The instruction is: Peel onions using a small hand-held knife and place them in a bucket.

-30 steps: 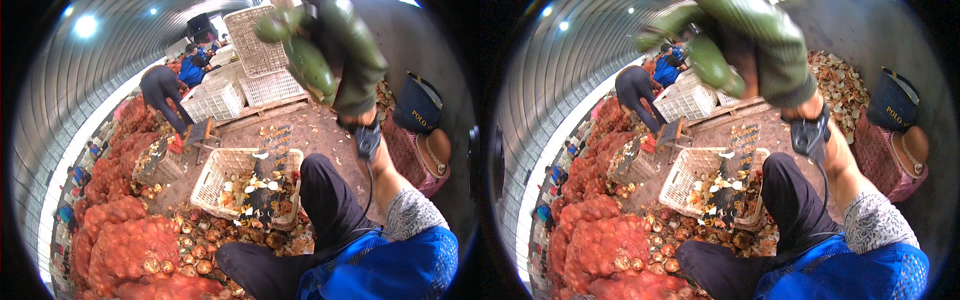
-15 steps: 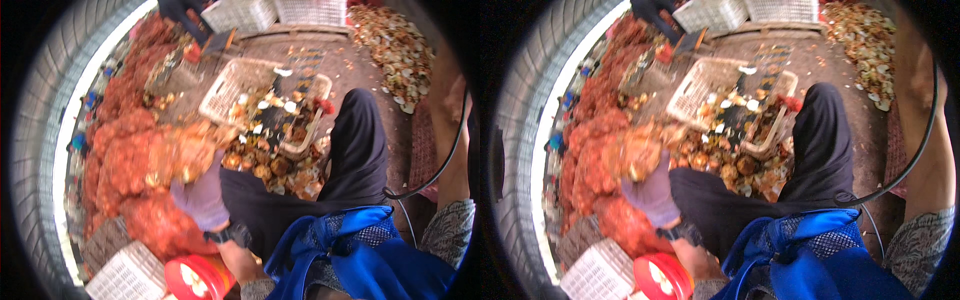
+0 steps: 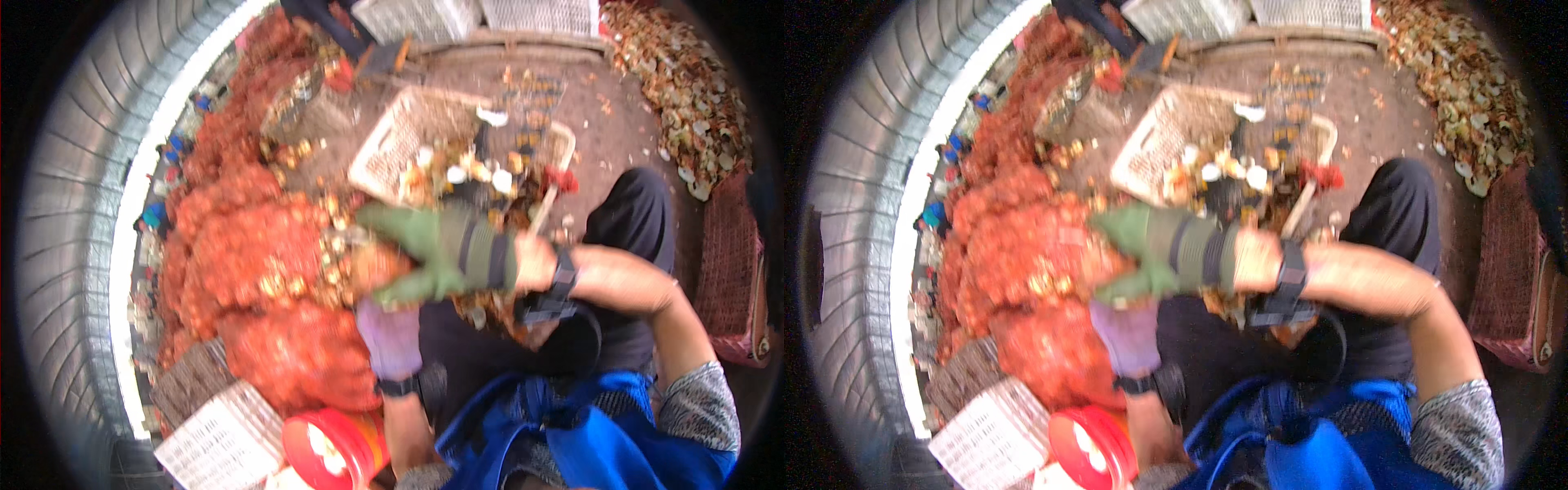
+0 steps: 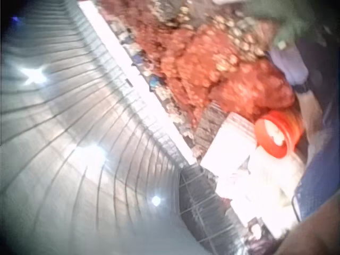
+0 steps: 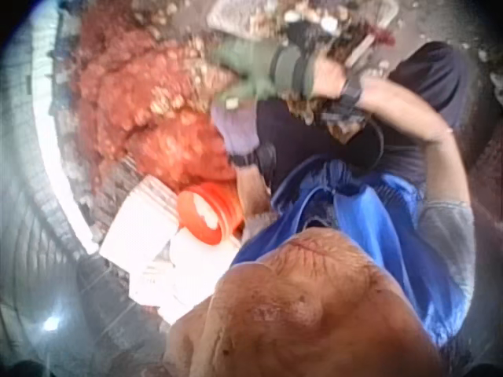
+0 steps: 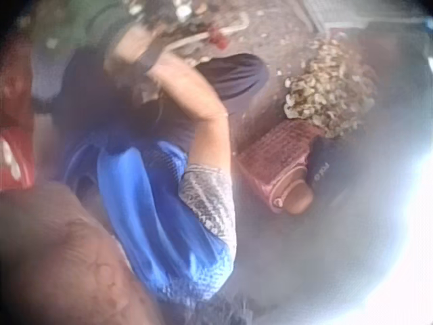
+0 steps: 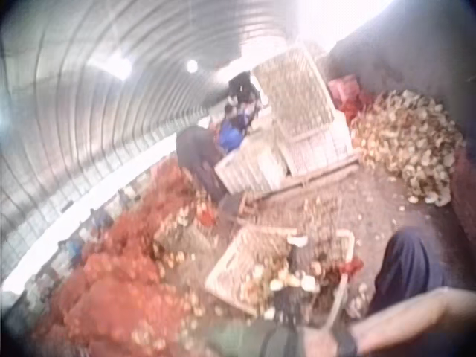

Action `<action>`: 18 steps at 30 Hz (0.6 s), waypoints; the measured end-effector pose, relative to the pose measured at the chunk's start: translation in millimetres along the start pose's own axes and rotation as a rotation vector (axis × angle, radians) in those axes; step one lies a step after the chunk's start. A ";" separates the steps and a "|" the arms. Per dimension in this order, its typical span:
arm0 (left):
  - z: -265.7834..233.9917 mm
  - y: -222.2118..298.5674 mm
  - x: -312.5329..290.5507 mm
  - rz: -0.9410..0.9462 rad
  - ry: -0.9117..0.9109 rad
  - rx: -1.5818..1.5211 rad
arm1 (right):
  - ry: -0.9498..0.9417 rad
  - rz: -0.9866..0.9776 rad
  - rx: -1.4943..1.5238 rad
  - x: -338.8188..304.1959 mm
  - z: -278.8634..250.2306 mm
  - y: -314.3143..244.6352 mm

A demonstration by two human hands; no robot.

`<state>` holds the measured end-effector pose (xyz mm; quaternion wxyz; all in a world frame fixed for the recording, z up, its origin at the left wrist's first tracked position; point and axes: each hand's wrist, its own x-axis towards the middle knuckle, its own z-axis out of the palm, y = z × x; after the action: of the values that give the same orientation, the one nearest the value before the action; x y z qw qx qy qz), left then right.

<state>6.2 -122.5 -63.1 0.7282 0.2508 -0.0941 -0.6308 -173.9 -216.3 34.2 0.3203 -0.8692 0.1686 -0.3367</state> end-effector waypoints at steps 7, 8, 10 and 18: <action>3.7 29.7 -102.4 0.313 0.043 0.462 | -0.077 -0.240 0.049 12.5 87.5 -14.3; -5.7 35.8 -103.2 0.320 -0.024 0.328 | -0.093 -0.246 0.037 13.3 86.5 -19.5; -21.2 44.1 -123.5 0.619 0.011 1.021 | -0.101 -0.279 0.009 14.5 85.1 -22.5; 33.6 69.1 -138.1 1.038 0.409 1.125 | -0.182 -0.143 -0.093 51.2 1.2 44.9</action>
<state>25.5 8.0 23.9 0.6961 0.6163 -0.3681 -0.0097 -139.8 -275.0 27.8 0.2687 -0.9199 0.0920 -0.2703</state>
